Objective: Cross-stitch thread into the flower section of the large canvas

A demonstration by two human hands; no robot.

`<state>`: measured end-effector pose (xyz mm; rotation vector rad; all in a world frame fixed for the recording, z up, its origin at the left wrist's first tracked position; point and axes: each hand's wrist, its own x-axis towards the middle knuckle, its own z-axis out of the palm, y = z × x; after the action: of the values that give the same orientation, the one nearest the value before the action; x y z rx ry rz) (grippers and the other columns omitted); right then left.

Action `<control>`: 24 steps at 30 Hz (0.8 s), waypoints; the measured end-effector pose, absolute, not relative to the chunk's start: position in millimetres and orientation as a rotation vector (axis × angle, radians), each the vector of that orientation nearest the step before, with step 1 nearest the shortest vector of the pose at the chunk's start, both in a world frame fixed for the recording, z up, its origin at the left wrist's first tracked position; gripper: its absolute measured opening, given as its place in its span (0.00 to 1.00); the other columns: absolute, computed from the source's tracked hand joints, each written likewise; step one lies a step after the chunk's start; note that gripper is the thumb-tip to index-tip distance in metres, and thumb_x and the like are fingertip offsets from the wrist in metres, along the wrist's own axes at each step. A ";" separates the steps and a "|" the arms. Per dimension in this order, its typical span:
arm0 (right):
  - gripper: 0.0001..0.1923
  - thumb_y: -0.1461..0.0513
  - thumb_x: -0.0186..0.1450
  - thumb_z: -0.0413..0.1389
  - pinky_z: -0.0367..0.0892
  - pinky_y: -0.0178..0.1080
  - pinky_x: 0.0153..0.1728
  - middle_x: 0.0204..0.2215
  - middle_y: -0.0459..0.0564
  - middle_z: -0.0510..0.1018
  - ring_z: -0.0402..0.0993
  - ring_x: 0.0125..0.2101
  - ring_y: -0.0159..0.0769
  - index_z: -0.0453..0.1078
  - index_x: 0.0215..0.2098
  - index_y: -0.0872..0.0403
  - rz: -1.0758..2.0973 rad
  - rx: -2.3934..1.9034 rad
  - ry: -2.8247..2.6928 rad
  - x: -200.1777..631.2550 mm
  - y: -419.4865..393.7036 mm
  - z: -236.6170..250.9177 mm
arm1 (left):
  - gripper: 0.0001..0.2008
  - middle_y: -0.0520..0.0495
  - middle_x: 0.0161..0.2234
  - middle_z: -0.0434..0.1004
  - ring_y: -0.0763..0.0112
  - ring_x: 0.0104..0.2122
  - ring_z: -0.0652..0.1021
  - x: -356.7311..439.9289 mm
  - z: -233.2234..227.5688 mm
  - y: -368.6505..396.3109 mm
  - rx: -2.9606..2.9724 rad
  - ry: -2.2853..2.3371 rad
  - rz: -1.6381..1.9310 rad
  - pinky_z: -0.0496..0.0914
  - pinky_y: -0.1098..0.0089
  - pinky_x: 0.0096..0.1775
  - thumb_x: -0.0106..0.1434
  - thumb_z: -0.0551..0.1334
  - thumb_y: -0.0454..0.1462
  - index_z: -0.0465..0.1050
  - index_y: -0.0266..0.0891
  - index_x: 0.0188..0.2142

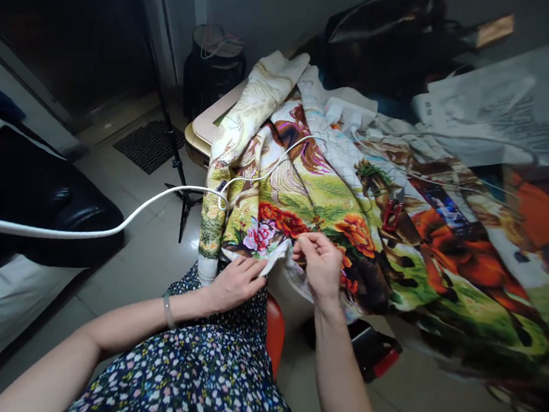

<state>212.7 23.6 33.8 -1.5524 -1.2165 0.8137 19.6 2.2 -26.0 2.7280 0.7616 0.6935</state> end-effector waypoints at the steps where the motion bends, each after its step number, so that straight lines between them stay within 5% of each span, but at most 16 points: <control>1: 0.10 0.56 0.64 0.54 0.68 0.35 0.24 0.22 0.45 0.74 0.71 0.21 0.33 0.68 0.33 0.55 0.788 -1.520 -1.251 207.0 20.8 29.3 | 0.12 0.32 0.53 0.71 0.58 0.51 0.72 18.6 -31.7 -1.3 2.752 0.745 0.712 0.67 0.56 0.47 0.67 0.51 0.30 0.71 0.34 0.45; 5: 0.08 0.60 0.68 0.49 0.67 0.46 0.47 0.34 0.51 0.79 0.75 0.37 0.38 0.68 0.34 0.53 0.423 -1.314 -1.724 188.5 20.7 2.2 | 0.14 0.36 0.52 0.74 0.58 0.53 0.71 10.0 -52.7 -4.7 2.771 0.709 0.786 0.67 0.55 0.50 0.67 0.53 0.30 0.69 0.32 0.50; 7: 0.09 0.62 0.68 0.47 0.62 0.50 0.52 0.33 0.50 0.79 0.75 0.35 0.38 0.68 0.34 0.53 0.265 -1.237 -1.930 186.8 27.0 -16.1 | 0.14 0.37 0.51 0.75 0.59 0.54 0.71 4.6 -60.6 -2.7 2.759 0.667 0.815 0.67 0.55 0.51 0.67 0.53 0.31 0.69 0.34 0.50; 13: 0.10 0.63 0.68 0.47 0.67 0.45 0.36 0.27 0.52 0.78 0.69 0.26 0.38 0.69 0.35 0.54 0.084 -1.297 -1.929 191.3 33.1 -58.2 | 0.14 0.38 0.51 0.75 0.61 0.53 0.72 -9.6 -71.3 4.0 2.742 0.655 0.865 0.66 0.56 0.51 0.67 0.52 0.31 0.70 0.37 0.50; 24: 0.10 0.60 0.68 0.48 0.69 0.44 0.34 0.27 0.53 0.76 0.70 0.29 0.40 0.70 0.34 0.53 0.134 -1.341 -1.799 197.3 16.7 -65.0 | 0.14 0.33 0.57 0.66 0.56 0.59 0.66 -22.5 -90.4 32.0 2.682 1.286 0.897 0.65 0.54 0.53 0.64 0.53 0.29 0.71 0.38 0.47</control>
<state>197.3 16.7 -65.0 -1.3413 -1.7990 0.1340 -22.5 32.0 -90.4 2.6824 1.2861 0.8965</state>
